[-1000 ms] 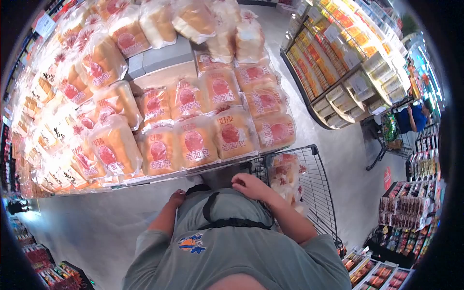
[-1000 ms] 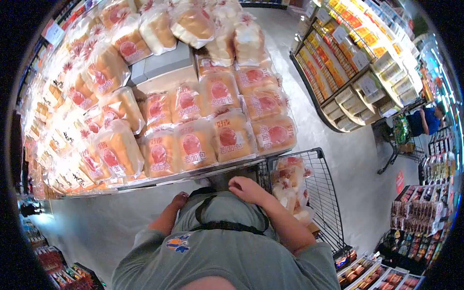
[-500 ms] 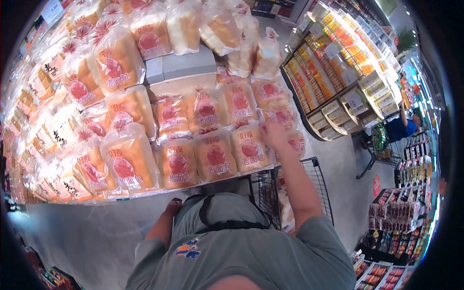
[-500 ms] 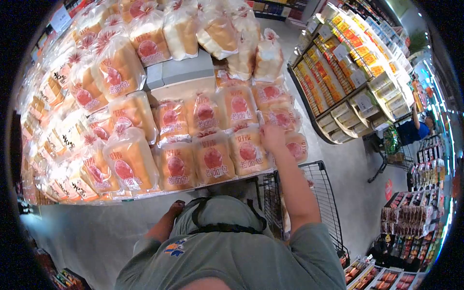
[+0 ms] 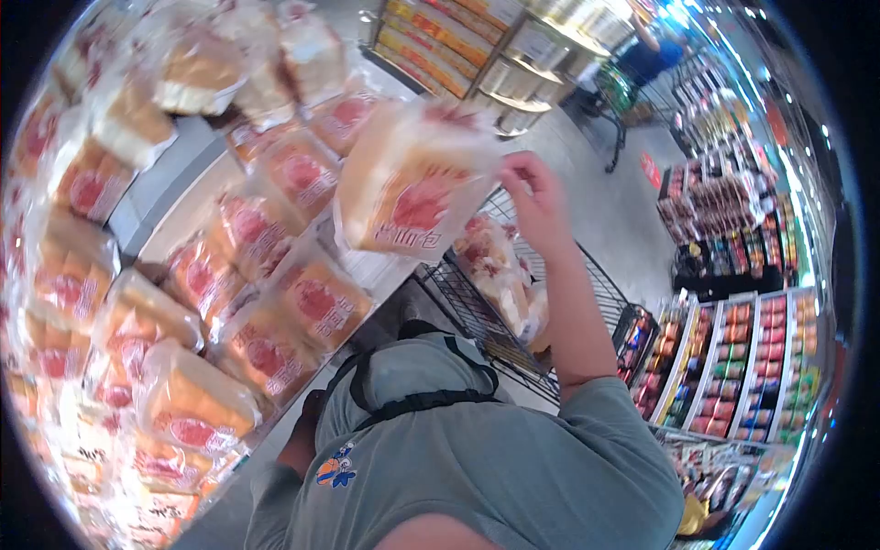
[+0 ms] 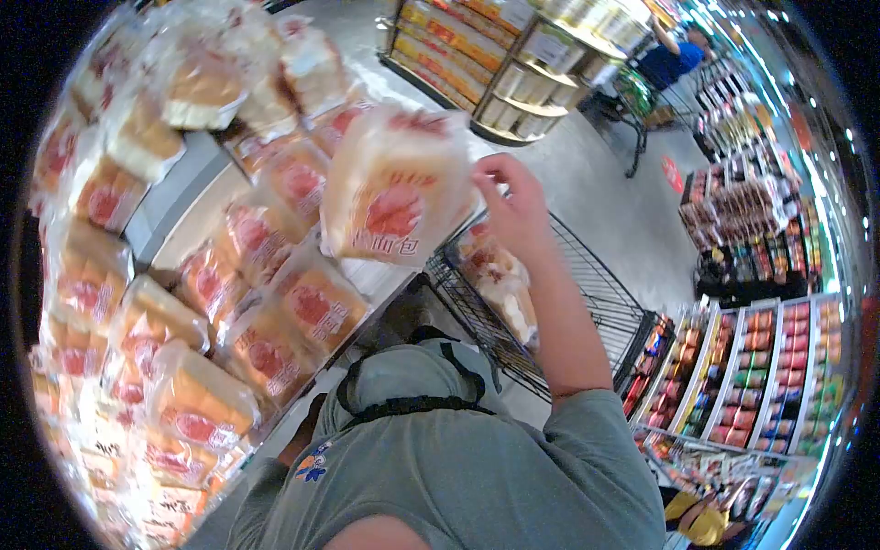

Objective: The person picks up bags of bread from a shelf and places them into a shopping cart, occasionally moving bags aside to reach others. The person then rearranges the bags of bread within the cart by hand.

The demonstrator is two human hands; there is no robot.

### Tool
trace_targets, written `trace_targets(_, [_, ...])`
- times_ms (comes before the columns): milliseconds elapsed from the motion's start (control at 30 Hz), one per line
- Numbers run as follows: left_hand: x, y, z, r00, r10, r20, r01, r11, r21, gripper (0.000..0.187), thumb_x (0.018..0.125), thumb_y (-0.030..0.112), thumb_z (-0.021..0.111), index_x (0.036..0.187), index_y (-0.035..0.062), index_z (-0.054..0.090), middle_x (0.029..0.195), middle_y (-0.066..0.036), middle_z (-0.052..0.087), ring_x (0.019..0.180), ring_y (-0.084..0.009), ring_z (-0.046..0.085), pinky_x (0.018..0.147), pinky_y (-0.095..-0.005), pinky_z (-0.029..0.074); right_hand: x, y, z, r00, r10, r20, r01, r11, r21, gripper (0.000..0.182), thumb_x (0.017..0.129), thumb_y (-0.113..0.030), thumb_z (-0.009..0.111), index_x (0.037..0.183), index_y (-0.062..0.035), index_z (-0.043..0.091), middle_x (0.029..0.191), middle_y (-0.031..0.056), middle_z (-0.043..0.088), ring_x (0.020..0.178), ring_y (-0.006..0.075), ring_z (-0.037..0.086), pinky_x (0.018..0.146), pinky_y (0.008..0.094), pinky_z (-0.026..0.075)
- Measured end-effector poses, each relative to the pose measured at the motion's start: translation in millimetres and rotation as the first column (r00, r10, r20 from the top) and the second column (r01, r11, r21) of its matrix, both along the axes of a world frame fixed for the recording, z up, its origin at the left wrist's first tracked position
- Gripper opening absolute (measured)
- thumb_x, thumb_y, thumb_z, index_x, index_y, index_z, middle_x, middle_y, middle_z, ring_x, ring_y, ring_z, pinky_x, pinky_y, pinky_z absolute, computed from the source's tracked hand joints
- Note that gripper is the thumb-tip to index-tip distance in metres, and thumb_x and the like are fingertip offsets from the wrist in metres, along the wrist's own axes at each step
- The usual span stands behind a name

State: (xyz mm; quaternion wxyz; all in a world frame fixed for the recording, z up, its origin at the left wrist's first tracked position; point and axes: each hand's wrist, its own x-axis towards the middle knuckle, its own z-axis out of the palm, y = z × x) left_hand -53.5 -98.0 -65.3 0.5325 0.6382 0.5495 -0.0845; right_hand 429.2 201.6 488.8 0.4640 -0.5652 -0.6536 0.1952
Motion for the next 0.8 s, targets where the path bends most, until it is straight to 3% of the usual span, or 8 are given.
trace_targets(133, [8,40,-9,0.999,-0.047,0.022,0.048,0.999,-0.026,0.027,0.088,0.023,0.059,0.112,0.0103,0.063,0.115,-0.012,0.064,0.112,-0.0251,0.058,0.095,-0.0329,0.047,80,-32,3,0.91,-0.154,-0.385,0.19,0.98,0.057,0.006,0.096,-0.009,0.054,0.094,-0.0038,0.057,0.081,0.0002,0.058,0.074,0.0071,0.054,0.067,0.0228,0.045])
trace_targets(233, [14,43,-6,0.998,-0.058,0.03,0.06,0.996,-0.059,0.027,0.088,0.023,0.059,0.112,0.0103,0.063,0.114,-0.012,0.064,0.111,-0.0249,0.058,0.094,-0.0328,0.047,128,-51,-17,0.854,-0.26,-0.451,0.292,0.956,0.003,0.007,0.096,-0.01,0.054,0.094,-0.0033,0.056,0.078,0.0002,0.058,0.07,0.0061,0.052,0.064,0.0224,0.044])
trace_targets(333, [24,51,-6,0.998,-0.057,0.04,0.06,0.995,-0.08,0.027,0.088,0.023,0.059,0.111,0.0103,0.063,0.114,-0.011,0.065,0.11,-0.0246,0.059,0.094,-0.0327,0.047,175,-60,-72,0.868,-0.438,-0.234,0.399,0.896,-0.195,0.005,0.096,-0.008,0.054,0.093,-0.0033,0.055,0.08,0.001,0.057,0.067,0.008,0.053,0.063,0.0226,0.045])
trace_targets(500, [47,38,1,0.999,0.003,0.046,0.002,0.993,-0.121,0.026,0.088,0.022,0.06,0.111,0.0103,0.063,0.113,-0.011,0.065,0.109,-0.0242,0.059,0.094,-0.0325,0.047,245,-59,-206,0.805,-0.581,-0.124,0.519,0.79,-0.327,0.011,0.093,-0.013,0.058,0.096,-0.0023,0.057,0.077,0.0043,0.059,0.066,0.0119,0.057,0.061,0.0263,0.049])
trace_targets(567, [55,37,4,0.998,0.042,0.047,-0.035,0.99,-0.135,0.026,0.088,0.022,0.06,0.111,0.0103,0.063,0.112,-0.011,0.065,0.108,-0.024,0.059,0.093,-0.0324,0.047,256,-55,-247,0.407,-0.7,-0.587,0.45,0.713,-0.538,0.011,0.092,-0.01,0.057,0.098,-0.0008,0.055,0.079,0.008,0.058,0.067,0.0177,0.059,0.064,0.0319,0.054])
trace_targets(600, [58,37,5,0.997,0.06,0.048,-0.053,0.988,-0.142,0.026,0.088,0.022,0.06,0.111,0.0103,0.063,0.112,-0.011,0.065,0.108,-0.0239,0.06,0.093,-0.0324,0.047,262,-52,-265,0.405,-0.697,-0.592,0.441,0.716,-0.542,0.011,0.092,-0.01,0.057,0.098,-0.0008,0.055,0.079,0.008,0.058,0.067,0.0177,0.059,0.064,0.0319,0.054])
trace_targets(667, [66,38,7,0.994,0.095,0.052,-0.086,0.984,-0.157,0.026,0.088,0.022,0.061,0.111,0.0103,0.063,0.111,-0.011,0.066,0.107,-0.0238,0.06,0.093,-0.0323,0.048,269,-47,-288,0.14,-0.669,-0.73,0.343,0.724,-0.598,0.008,0.092,-0.006,0.054,0.098,-0.0002,0.054,0.081,0.0102,0.057,0.069,0.0216,0.06,0.067,0.0373,0.057])
trace_targets(800, [82,32,12,0.985,0.162,0.067,-0.146,0.97,-0.195,0.026,0.088,0.022,0.061,0.111,0.0103,0.063,0.11,-0.011,0.066,0.106,-0.0234,0.06,0.093,-0.0322,0.048,270,-20,-315,0.007,-0.727,-0.687,0.281,0.66,-0.696,0.013,0.097,-0.009,0.047,0.098,0.0015,0.054,0.081,0.0089,0.058,0.072,0.0213,0.06,0.067,0.0345,0.057])
